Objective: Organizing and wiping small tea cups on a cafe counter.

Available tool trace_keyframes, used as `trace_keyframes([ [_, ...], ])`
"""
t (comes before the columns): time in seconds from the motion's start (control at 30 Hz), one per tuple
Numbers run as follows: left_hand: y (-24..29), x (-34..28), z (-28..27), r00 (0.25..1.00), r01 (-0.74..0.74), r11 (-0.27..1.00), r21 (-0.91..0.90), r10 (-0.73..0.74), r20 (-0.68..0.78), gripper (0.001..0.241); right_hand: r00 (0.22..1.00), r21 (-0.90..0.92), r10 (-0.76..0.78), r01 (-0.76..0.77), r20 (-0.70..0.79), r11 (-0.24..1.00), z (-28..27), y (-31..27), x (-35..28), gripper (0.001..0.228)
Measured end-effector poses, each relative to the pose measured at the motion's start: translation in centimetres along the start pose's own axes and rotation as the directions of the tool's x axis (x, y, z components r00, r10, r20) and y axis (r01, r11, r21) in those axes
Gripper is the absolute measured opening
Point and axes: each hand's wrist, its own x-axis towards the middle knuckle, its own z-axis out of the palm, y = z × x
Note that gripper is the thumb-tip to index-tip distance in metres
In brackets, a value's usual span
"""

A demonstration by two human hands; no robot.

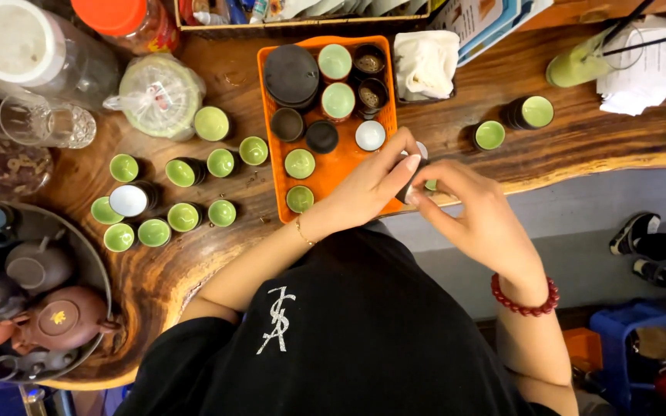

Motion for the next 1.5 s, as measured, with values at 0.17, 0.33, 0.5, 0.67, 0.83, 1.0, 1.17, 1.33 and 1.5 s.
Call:
trace_keyframes([
  [0.17, -2.9, -0.4, -1.5, 0.993, 0.104, 0.97, -0.222, -0.113, -0.029, 0.033, 0.986, 0.614, 0.054, -0.141, 0.158, 0.777, 1.1, 5.6, -2.8, 0.017],
  [0.33, -2.0, -1.1, -2.2, 0.983, 0.181, 0.677, -0.713, -0.093, 0.161, 0.041, 0.998, 0.653, 0.014, 0.029, -0.061, 0.757, 2.2, 3.4, -1.3, 0.019],
  [0.5, -7.8, -2.7, -1.9, 0.917, 0.399, 0.694, -0.599, -0.316, 0.244, 0.065, 0.832, -0.495, -0.542, 0.423, -0.119, 0.759, 3.7, -0.8, 2.8, 0.026],
  [0.67, -1.2, -3.2, -3.4, 0.927, 0.276, 0.901, -0.333, -0.341, -0.155, 0.035, 0.87, -0.595, -0.493, 0.406, 0.02, 0.693, 5.9, -0.3, 3.6, 0.026],
  [0.83, -3.0, -5.6, -5.6, 0.948, -0.075, 0.997, -0.013, 0.067, -0.311, 0.031, 0.984, -0.006, -0.089, 0.091, 0.156, 0.996, 6.7, 2.5, 3.8, 0.019],
  [1.0, -0.3, -8.7, -10.1, 0.942, 0.034, 0.954, -0.298, -0.13, -0.308, 0.03, 0.929, 0.882, -0.013, -0.346, 0.369, 0.319, 6.0, 2.5, 4.4, 0.022],
  [1.17, -1.8, -11.3, -9.9, 0.966, -0.124, 0.951, -0.283, 0.051, -0.252, 0.062, 0.946, 0.868, 0.046, -0.314, 0.321, 0.384, 10.8, 8.0, 4.8, 0.017],
  [1.33, -3.6, -11.9, -8.2, 0.974, -0.028, 0.989, 0.146, 0.06, -0.22, 0.079, 0.923, 0.601, 0.171, -0.357, 0.344, 0.715, 15.7, 7.8, 5.5, 0.019],
  [1.5, -2.7, -13.1, -7.9, 0.945, 0.015, 0.944, 0.33, 0.094, -0.314, 0.089, 0.972, 0.203, 0.082, -0.128, 0.222, 0.971, 18.6, 9.2, 6.2, 0.022],
])
